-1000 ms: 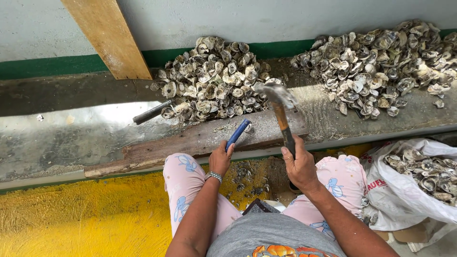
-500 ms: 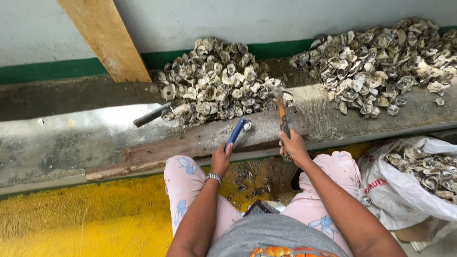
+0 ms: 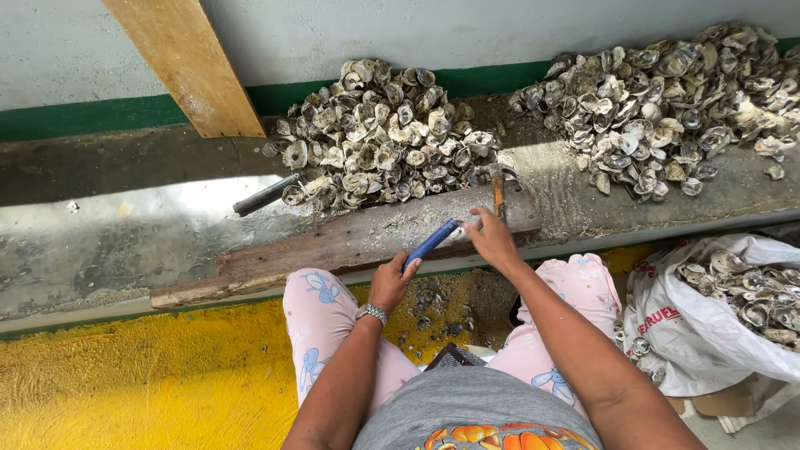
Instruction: Smashing and processing oyster shells using a hammer and a punch tool on a wooden block.
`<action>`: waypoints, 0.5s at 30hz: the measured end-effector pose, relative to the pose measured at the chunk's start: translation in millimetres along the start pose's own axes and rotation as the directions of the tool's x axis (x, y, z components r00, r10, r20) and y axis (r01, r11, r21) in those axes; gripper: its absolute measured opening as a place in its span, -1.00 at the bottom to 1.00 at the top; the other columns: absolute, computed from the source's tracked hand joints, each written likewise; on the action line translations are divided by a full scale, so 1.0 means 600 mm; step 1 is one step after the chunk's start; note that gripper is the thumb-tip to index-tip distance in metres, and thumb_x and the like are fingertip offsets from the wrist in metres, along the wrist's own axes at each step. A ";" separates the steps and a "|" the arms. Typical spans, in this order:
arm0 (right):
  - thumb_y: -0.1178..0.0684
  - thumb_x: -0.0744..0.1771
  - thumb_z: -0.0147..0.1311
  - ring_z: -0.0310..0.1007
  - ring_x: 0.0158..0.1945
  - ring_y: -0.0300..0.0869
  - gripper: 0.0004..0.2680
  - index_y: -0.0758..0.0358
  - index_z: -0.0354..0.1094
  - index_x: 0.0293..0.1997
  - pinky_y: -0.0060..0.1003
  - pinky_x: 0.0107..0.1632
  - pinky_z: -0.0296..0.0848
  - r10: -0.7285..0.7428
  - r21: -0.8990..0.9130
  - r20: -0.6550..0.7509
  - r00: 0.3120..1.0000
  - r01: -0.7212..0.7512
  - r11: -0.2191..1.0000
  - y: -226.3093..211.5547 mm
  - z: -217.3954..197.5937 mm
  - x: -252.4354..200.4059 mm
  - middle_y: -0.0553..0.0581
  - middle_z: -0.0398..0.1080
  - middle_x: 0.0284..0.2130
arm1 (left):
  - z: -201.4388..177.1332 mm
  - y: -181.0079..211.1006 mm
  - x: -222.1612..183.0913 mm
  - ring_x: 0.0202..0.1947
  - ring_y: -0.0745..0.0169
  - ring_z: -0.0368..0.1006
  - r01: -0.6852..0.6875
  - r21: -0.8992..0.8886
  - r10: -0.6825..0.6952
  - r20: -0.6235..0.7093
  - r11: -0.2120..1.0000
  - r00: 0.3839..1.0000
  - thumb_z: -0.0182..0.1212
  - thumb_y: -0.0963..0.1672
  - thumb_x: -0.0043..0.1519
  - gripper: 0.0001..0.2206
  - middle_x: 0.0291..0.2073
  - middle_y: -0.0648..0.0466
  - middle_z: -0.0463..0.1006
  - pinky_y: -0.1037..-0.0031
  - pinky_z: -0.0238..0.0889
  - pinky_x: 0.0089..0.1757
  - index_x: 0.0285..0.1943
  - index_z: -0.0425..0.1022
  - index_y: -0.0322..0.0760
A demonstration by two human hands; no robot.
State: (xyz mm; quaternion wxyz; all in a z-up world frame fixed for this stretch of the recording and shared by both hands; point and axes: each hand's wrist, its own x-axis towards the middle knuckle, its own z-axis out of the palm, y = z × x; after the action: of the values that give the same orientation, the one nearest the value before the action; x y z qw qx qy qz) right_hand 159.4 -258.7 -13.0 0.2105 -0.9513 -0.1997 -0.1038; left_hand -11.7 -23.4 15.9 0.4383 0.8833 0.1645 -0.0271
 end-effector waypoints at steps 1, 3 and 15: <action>-0.02 0.40 0.09 0.50 -0.32 -0.18 -0.69 0.31 0.28 0.25 -0.08 -0.19 0.48 0.054 0.316 0.310 0.949 -0.156 0.936 -0.018 -0.004 0.001 0.11 0.49 -0.31 | -0.006 0.007 -0.003 -0.52 -0.03 0.53 -0.025 0.017 0.025 0.029 1.000 0.999 0.02 0.16 0.30 -0.60 -0.58 -0.03 0.55 0.16 0.33 -0.36 -0.05 0.50 -0.14; 0.03 0.37 0.06 0.49 -0.39 -0.16 -0.71 0.25 0.33 0.22 -0.08 -0.25 0.51 0.172 0.326 0.420 0.891 -0.325 0.888 -0.028 -0.010 -0.001 0.10 0.51 -0.34 | -0.009 0.012 -0.007 -0.52 -0.04 0.53 -0.049 0.017 0.048 0.056 0.999 0.997 0.03 0.15 0.30 -0.60 -0.58 -0.04 0.55 0.15 0.33 -0.35 -0.03 0.50 -0.13; 0.12 0.35 0.18 0.46 -0.47 -0.26 -0.81 0.25 0.50 0.06 -0.34 -0.43 0.40 0.268 0.433 0.293 0.918 -0.377 0.819 -0.051 -0.056 -0.021 0.17 0.55 -0.40 | 0.022 -0.032 0.005 -0.59 0.35 0.31 -0.134 -0.402 0.067 -0.176 0.906 0.982 0.06 0.13 0.34 -0.59 -0.56 0.08 0.48 0.38 0.25 -0.47 0.00 0.53 -0.22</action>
State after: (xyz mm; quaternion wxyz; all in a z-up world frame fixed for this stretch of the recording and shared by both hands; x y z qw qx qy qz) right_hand 131.1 -252.2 24.1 0.4312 -0.8944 -0.0762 0.0916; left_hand -13.6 -22.2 -7.3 0.6011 0.7775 0.1550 0.1009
